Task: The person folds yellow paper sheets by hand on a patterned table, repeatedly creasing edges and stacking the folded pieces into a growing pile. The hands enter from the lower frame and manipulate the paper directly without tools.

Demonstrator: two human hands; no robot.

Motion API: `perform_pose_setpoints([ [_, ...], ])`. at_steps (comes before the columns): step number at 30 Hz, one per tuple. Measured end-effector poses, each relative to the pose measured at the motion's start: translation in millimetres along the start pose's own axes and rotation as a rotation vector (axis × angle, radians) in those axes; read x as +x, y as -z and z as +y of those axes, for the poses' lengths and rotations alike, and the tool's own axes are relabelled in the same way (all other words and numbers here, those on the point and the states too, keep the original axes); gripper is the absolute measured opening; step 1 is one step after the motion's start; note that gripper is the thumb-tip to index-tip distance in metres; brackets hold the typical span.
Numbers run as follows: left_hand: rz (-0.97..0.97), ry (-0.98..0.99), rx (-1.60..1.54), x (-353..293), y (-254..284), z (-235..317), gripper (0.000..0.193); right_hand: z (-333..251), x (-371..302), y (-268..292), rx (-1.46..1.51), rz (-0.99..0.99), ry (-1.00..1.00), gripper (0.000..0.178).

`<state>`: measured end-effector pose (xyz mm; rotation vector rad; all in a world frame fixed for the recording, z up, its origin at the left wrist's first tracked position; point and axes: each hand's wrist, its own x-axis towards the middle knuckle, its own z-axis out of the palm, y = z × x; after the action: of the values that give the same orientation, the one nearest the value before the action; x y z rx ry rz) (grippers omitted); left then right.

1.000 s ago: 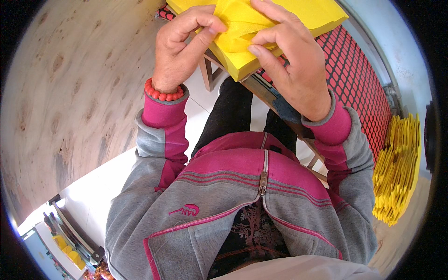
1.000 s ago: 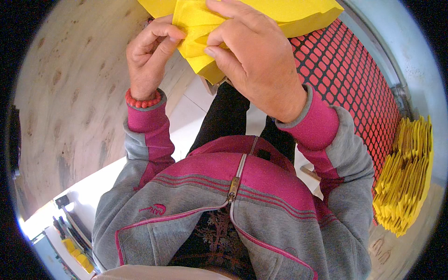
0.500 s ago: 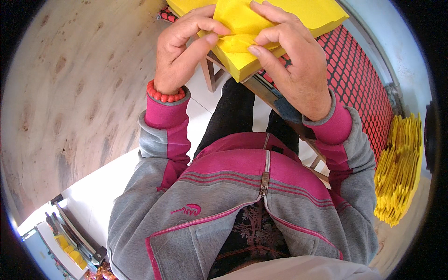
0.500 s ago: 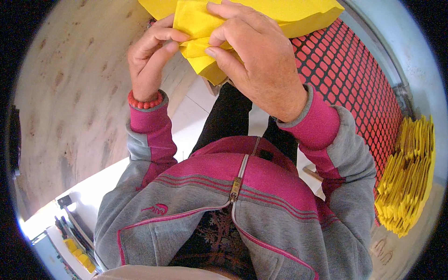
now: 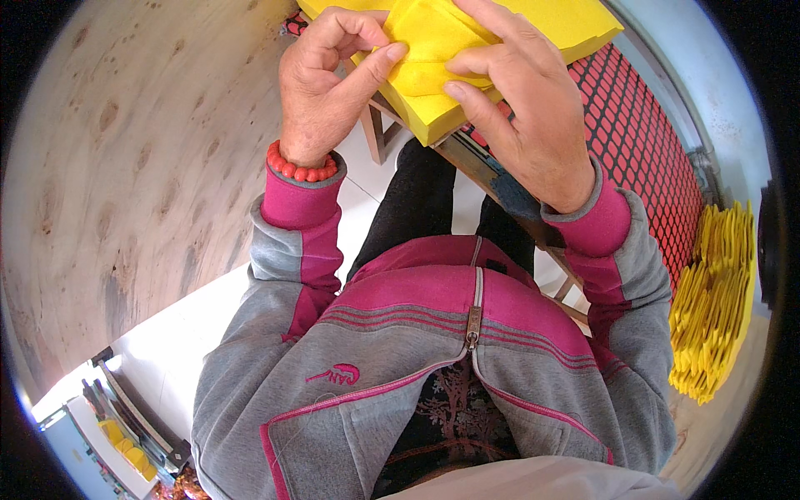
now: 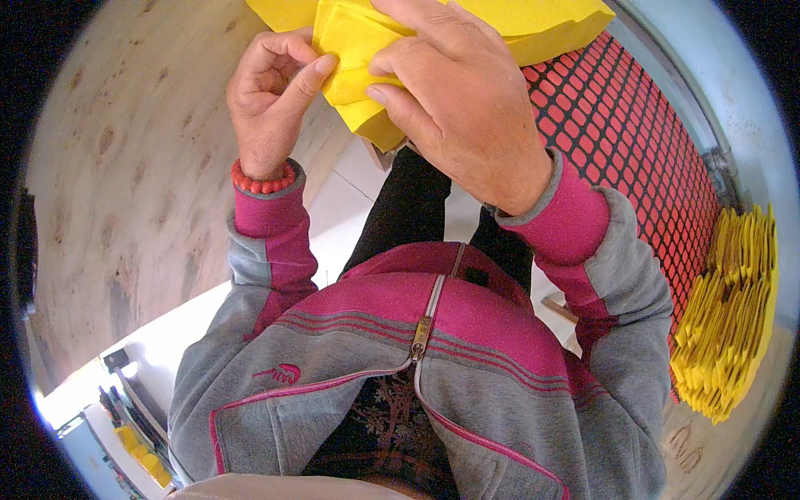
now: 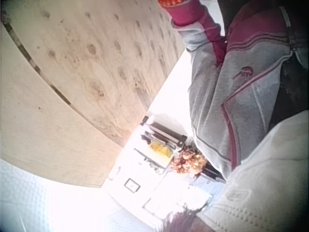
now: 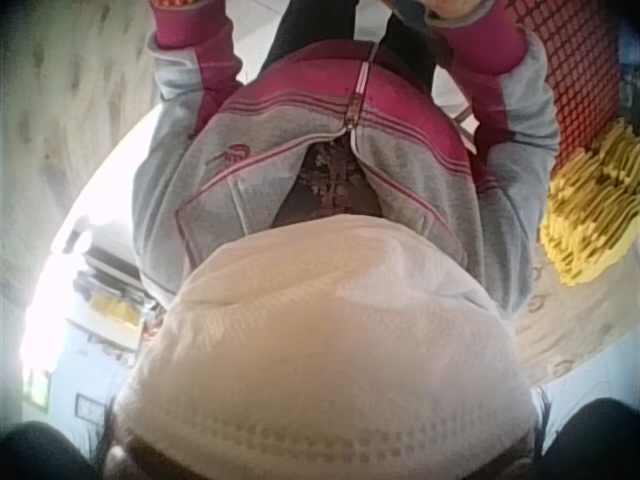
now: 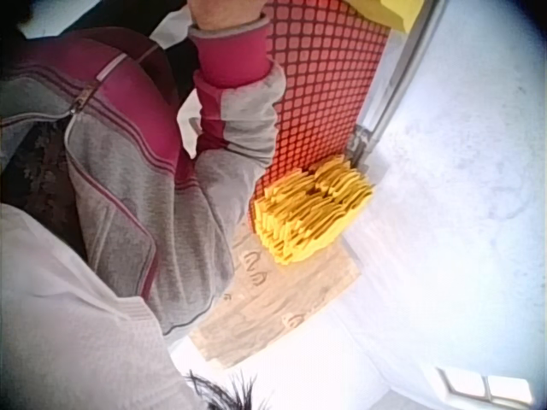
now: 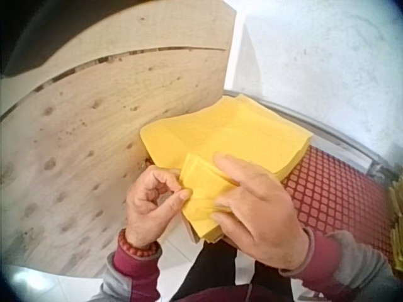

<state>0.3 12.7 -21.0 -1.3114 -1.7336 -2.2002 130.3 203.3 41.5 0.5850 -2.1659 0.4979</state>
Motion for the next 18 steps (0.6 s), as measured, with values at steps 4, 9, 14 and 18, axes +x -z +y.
perform_pose_setpoints([
  [4, -0.037, -0.045, -0.003, -1.5, 4.8, -5.6, 0.009, 0.3, -0.2, 0.9, -0.032, -0.066, -0.006, 0.018],
  [9, -0.179, -0.123, 0.133, 1.8, 16.7, -4.4, 0.017, -1.9, -1.4, 2.0, 0.015, -0.118, -0.122, 0.017],
  [14, -0.252, -0.146, 0.142, 3.5, 18.9, 3.7, 0.026, -2.7, -1.4, 1.0, 0.068, -0.049, -0.106, 0.019],
  [18, -0.304, -0.147, 0.173, 6.0, 20.5, 7.6, 0.027, -4.7, -1.6, 3.8, 0.063, -0.074, -0.150, 0.020],
])
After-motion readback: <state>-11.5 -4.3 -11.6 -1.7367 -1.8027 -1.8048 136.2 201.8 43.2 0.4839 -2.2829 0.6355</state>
